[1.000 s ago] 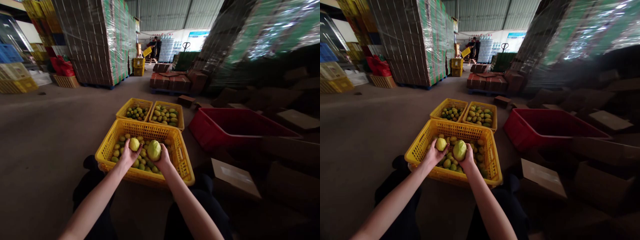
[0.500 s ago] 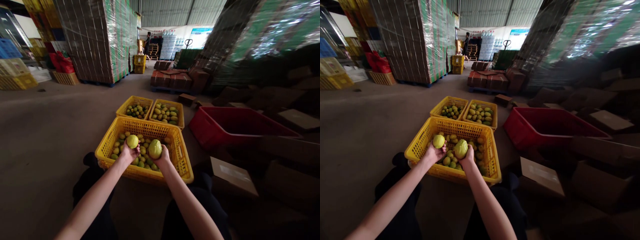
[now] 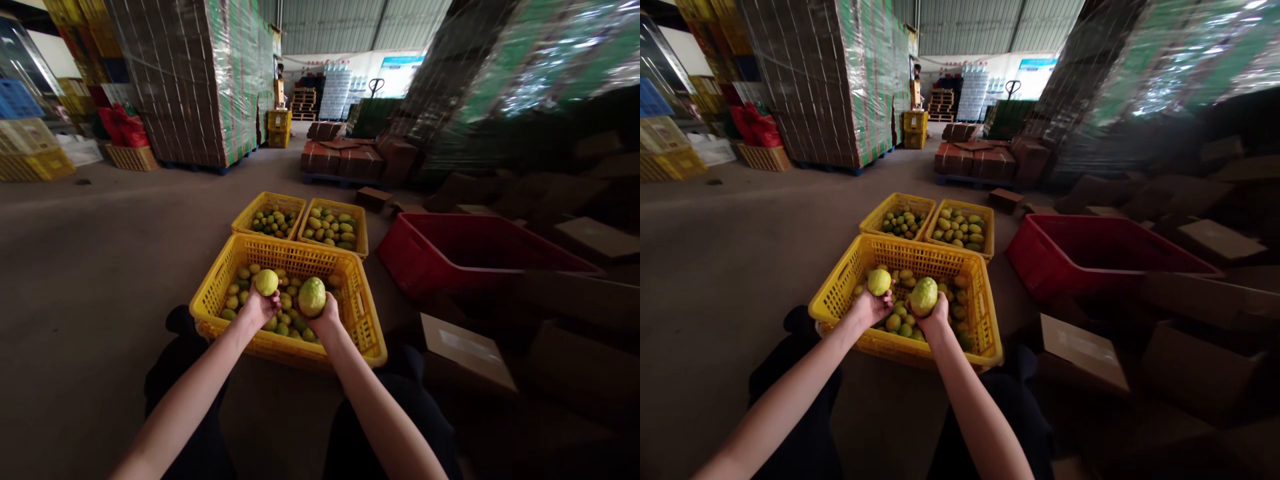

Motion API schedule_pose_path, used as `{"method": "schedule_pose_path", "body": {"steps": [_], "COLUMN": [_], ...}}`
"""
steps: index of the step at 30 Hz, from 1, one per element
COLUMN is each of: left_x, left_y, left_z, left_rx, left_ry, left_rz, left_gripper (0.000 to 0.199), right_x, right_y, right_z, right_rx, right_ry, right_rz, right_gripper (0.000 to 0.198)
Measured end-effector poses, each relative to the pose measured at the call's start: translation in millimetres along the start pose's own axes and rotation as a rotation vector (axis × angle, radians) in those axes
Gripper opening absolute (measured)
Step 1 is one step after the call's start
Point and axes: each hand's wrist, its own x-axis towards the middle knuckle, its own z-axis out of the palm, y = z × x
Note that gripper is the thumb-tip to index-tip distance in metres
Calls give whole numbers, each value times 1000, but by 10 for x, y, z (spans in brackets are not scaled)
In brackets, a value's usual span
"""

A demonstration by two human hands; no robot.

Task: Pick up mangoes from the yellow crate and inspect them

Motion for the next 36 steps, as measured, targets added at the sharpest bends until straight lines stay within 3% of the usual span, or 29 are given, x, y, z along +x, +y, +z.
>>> {"method": "schedule_pose_path", "body": {"steps": [3,6,11,19,23,31,36], "left_x": [6,-5,22,144,148,127,159], "left_y": [4,32,66,-41,-40,-19,14], "left_z": [8,30,24,-25,-22,-50,-43], "left_rx": [-38,-114,-54,-35,-57,-104,-118], "left_ry": [-6,6,140,108,156,123,239], "left_rz": [29,42,65,58,93,64,171], "left_gripper": [38,36,34,27,25,31,22], "right_x": [-74,-87,-33,-25,-51,-90,-23], "right_y": [-5,0,40,110,110,135,86], "right_z": [60,71,33,86,117,169,177], "right_rx": [79,72,36,51,74,161,116], "right_ry": [96,88,133,100,98,82,97], "right_rz": [26,21,14,39,28,4,-17], "right_gripper": [20,19,16,19,19,20,20]}}
